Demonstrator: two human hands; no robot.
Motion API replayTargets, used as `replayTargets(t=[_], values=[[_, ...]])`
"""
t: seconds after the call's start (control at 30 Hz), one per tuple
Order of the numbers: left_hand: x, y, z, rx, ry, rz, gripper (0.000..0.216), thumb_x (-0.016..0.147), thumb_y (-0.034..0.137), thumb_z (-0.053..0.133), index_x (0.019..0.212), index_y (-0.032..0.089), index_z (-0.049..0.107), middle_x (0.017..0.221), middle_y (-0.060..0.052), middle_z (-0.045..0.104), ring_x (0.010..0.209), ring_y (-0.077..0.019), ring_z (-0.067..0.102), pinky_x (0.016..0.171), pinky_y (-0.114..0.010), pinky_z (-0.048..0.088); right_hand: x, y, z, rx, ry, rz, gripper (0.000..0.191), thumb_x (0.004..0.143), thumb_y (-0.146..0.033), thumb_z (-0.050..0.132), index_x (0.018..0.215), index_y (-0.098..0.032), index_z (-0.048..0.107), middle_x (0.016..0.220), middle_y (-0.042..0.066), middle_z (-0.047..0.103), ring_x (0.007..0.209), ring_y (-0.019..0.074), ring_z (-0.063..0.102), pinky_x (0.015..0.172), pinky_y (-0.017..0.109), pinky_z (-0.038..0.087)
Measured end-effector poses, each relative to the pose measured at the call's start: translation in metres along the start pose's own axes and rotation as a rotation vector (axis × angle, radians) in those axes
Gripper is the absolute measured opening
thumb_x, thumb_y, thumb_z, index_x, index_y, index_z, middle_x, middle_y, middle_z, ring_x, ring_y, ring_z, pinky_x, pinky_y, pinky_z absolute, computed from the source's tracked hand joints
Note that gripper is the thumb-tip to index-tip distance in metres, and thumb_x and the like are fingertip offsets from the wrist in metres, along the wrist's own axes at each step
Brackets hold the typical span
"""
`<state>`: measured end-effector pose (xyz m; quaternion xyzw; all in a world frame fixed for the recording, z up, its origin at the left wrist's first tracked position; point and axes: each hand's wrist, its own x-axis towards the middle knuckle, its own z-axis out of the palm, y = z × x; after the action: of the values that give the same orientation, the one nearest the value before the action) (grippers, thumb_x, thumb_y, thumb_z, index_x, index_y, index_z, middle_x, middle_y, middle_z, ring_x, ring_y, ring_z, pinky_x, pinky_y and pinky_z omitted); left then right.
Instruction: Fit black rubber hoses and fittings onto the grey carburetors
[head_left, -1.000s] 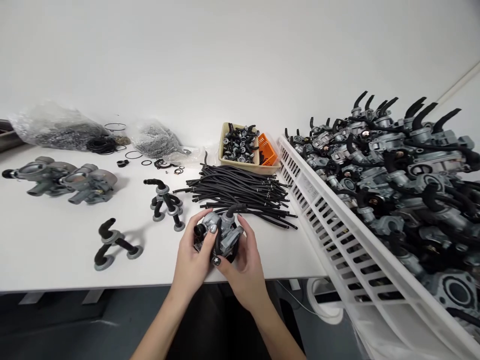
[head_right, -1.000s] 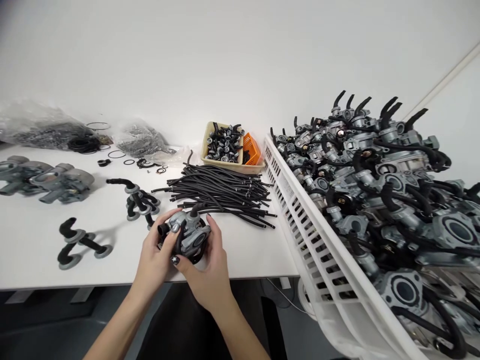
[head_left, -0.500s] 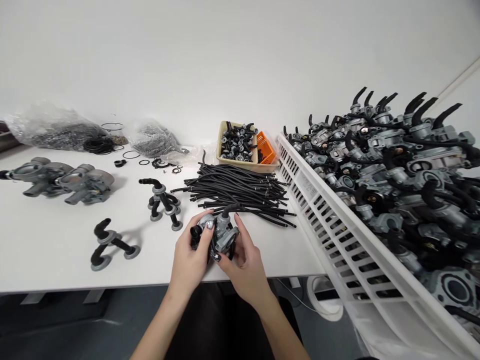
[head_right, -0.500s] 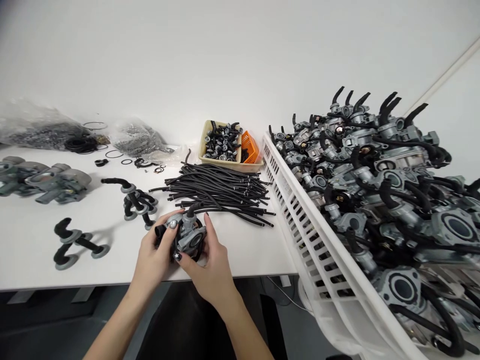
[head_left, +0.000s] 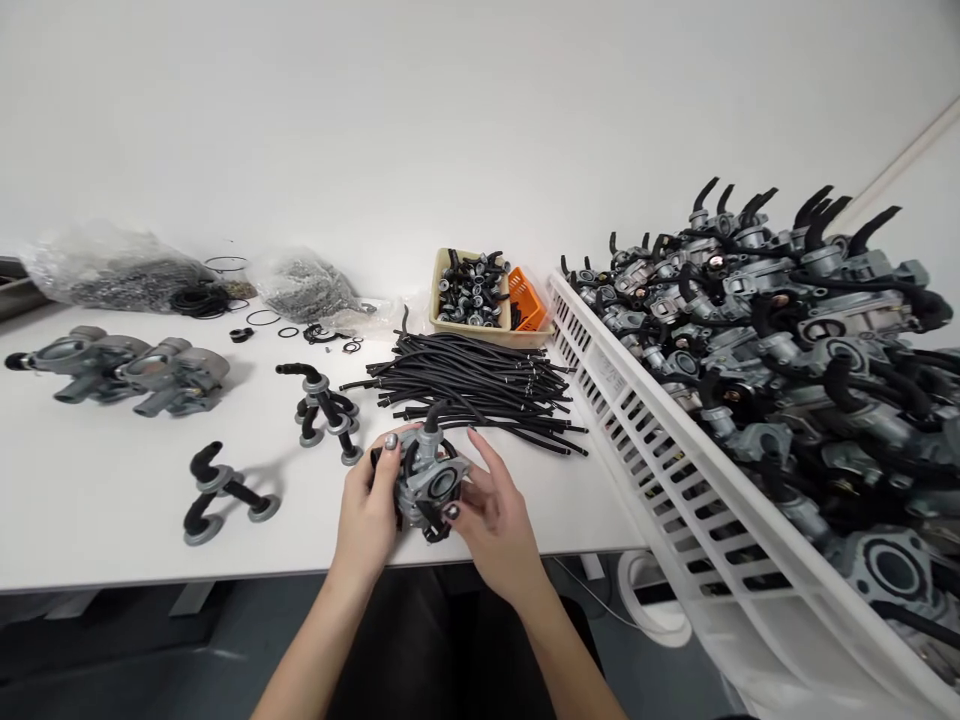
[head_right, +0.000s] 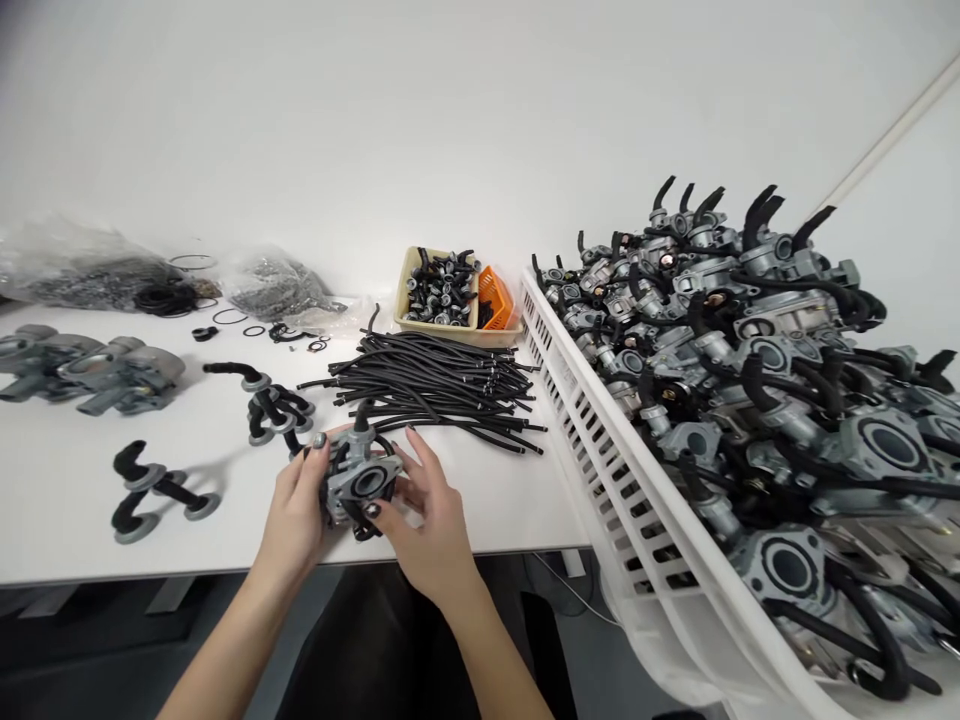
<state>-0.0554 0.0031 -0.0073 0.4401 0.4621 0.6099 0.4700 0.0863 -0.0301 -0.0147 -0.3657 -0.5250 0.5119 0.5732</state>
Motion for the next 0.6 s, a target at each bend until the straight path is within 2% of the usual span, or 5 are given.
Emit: replayTargets(t=[0.07, 0.17, 0.33, 0.47, 0.6], values=[[0.000, 0.001, 0.000, -0.104, 0.004, -0.063, 0.049, 0.085, 0.055, 0.057, 0.113, 0.015, 0.067, 0.103, -0.010, 0.073, 0.103, -0.0287, 0.065, 0.087, -0.037, 0.051, -0.002, -0.001, -0.002, 0.030, 0.094, -0.065, 0.061, 0.087, -0.042, 0.065, 0.142, -0.025, 0.043, 0.137, 0.015, 0.060, 0.117, 0.0260, 0.064, 0.100, 0.045, 0.051], [-0.001, 0.007, 0.001, -0.197, 0.003, -0.118, 0.054, 0.084, 0.057, 0.056, 0.116, 0.015, 0.064, 0.092, -0.009, 0.075, 0.091, -0.0275, 0.069, 0.075, -0.036, 0.055, -0.006, -0.006, -0.005, -0.036, 0.202, -0.145, 0.049, 0.092, -0.046, 0.058, 0.136, -0.025, 0.049, 0.133, 0.014, 0.063, 0.117, 0.0262, 0.064, 0.103, 0.049, 0.047], [-0.004, 0.020, 0.002, -0.408, 0.023, -0.276, 0.055, 0.073, 0.055, 0.069, 0.110, 0.015, 0.064, 0.087, -0.008, 0.074, 0.085, -0.0284, 0.070, 0.067, -0.037, 0.057, -0.013, -0.021, -0.007, -0.264, 0.108, -0.202, 0.037, 0.094, -0.029, 0.053, 0.130, -0.026, 0.054, 0.128, 0.010, 0.065, 0.116, 0.0242, 0.064, 0.100, 0.044, 0.050], [-0.004, 0.022, 0.002, -0.450, 0.035, -0.294, 0.054, 0.068, 0.054, 0.074, 0.105, 0.015, 0.066, 0.088, -0.007, 0.074, 0.089, -0.0282, 0.069, 0.070, -0.036, 0.057, -0.012, -0.032, 0.000, -0.418, 0.027, -0.183, 0.047, 0.086, -0.021, 0.059, 0.132, -0.027, 0.052, 0.132, 0.008, 0.062, 0.119, 0.0241, 0.060, 0.102, 0.043, 0.049], [-0.003, 0.019, 0.002, -0.413, 0.081, -0.251, 0.049, 0.065, 0.054, 0.076, 0.097, 0.018, 0.070, 0.086, -0.004, 0.075, 0.092, -0.0252, 0.068, 0.076, -0.031, 0.056, -0.008, -0.040, 0.012, -0.533, -0.056, -0.241, 0.072, 0.074, -0.017, 0.069, 0.140, -0.024, 0.043, 0.139, 0.010, 0.055, 0.128, 0.0263, 0.052, 0.108, 0.044, 0.043]])
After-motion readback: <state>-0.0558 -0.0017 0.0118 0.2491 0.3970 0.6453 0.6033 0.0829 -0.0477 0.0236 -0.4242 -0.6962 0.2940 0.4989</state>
